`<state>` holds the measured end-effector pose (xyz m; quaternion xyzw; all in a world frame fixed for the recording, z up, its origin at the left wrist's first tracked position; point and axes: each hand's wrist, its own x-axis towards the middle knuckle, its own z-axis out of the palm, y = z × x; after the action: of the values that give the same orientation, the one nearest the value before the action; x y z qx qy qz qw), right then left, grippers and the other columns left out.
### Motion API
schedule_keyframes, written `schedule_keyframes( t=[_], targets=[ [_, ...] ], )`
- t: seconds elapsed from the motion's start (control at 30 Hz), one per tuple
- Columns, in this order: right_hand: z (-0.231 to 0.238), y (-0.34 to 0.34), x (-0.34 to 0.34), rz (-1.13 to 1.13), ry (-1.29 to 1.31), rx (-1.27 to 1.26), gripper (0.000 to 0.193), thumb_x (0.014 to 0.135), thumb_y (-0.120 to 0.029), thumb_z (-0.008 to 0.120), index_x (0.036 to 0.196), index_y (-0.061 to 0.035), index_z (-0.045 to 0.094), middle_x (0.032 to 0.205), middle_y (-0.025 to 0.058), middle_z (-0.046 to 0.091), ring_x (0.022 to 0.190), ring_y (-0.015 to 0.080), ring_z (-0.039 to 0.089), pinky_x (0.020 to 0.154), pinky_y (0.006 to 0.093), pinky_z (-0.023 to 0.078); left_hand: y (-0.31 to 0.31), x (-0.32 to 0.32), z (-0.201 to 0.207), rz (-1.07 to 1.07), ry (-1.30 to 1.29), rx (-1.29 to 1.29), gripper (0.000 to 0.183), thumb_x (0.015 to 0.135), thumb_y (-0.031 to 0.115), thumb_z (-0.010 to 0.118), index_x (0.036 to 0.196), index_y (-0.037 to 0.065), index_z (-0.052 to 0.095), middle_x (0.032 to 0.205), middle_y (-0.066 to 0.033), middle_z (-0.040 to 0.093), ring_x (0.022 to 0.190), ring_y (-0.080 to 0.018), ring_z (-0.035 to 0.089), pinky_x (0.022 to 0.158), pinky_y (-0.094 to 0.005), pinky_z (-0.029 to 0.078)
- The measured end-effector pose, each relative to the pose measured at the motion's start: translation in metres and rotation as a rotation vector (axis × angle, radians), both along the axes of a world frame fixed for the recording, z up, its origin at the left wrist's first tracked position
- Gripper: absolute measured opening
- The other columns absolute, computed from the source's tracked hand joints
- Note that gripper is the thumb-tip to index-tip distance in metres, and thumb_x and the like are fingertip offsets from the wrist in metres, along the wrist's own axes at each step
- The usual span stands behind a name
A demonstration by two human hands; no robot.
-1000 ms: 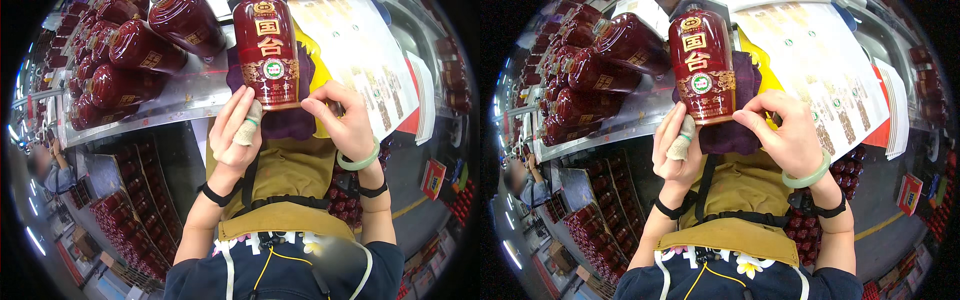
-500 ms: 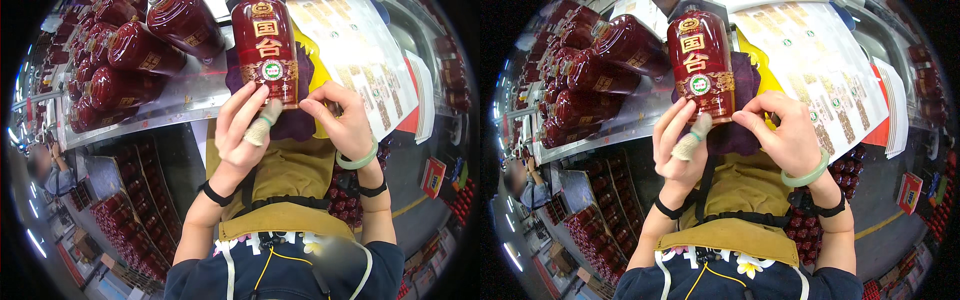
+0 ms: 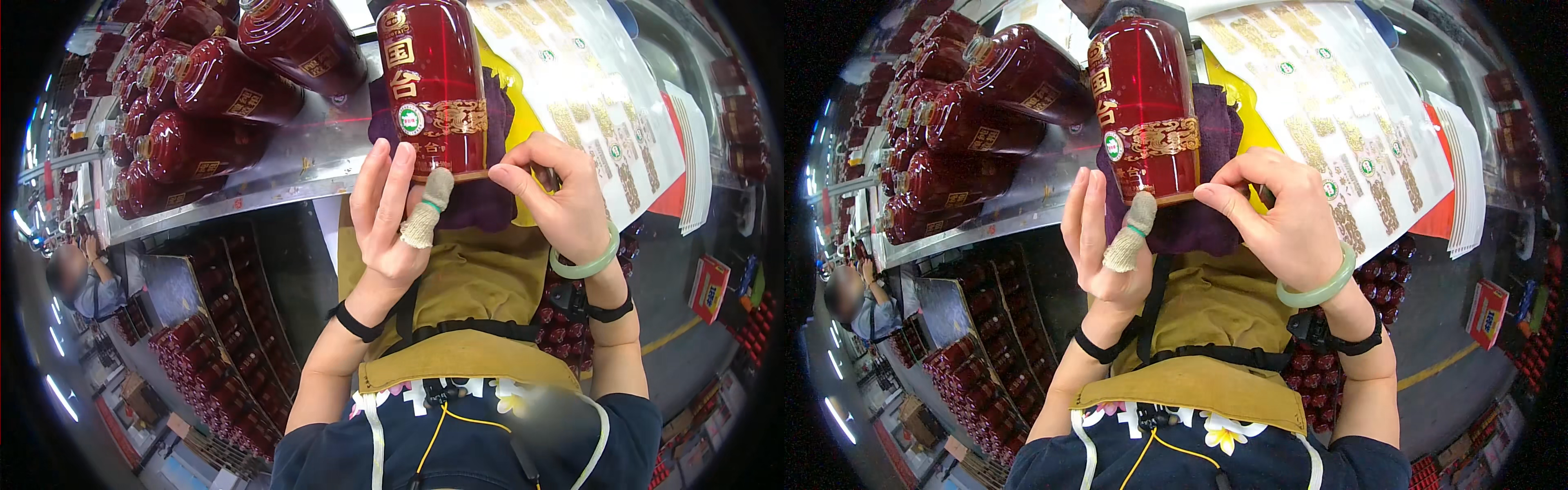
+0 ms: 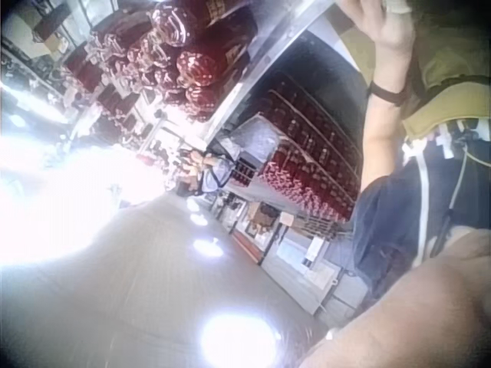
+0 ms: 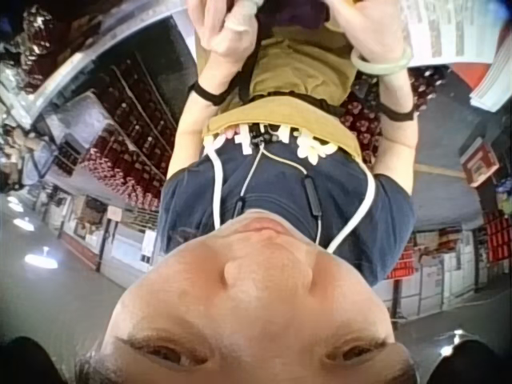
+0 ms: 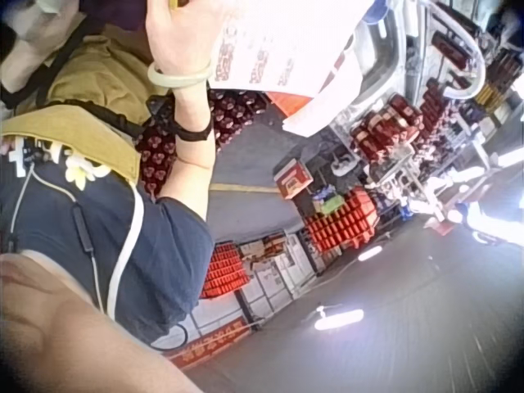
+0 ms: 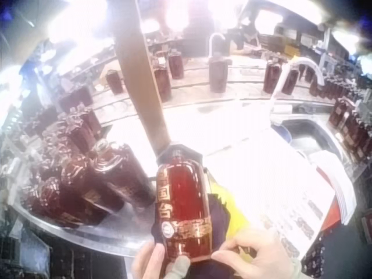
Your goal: Apply gold-foil decorative labels and seals to red ceramic liquor bottles at a factory workstation.
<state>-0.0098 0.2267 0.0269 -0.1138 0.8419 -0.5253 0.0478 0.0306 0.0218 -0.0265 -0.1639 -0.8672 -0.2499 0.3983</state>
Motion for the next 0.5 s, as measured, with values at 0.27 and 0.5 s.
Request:
schedule_keyframes(
  t=[0.27, 0.5],
  targets=[
    [0.004, -0.004, 0.001, 0.013, -0.016, -0.018, 0.016, 0.090, -0.011, 0.082, 0.088, 0.0016, 0.074, 0.079, 0.0086, 0.068, 0.071, 0.0187, 0.059, 0.066, 0.0331, 0.047, -0.005, -0.009, -0.012, -0.079, -0.073, 0.343, 0.024, 0.081, -0.012, 0.082, 0.104, -0.006, 0.077, 0.118, -0.0183, 0.077, 0.104, -0.0377, 0.077, 0.088, -0.0416, 0.065],
    [0.004, -0.004, -0.001, -0.008, -0.043, -0.038, 0.015, 0.091, -0.011, 0.082, 0.090, 0.0019, 0.074, 0.078, 0.0087, 0.068, 0.070, 0.0184, 0.059, 0.066, 0.0324, 0.046, -0.007, 0.000, -0.012, -0.033, -0.046, 0.169, 0.026, 0.083, -0.014, 0.079, 0.108, -0.013, 0.074, 0.122, -0.0209, 0.076, 0.109, -0.0383, 0.075, 0.091, -0.0418, 0.066]
  ],
)
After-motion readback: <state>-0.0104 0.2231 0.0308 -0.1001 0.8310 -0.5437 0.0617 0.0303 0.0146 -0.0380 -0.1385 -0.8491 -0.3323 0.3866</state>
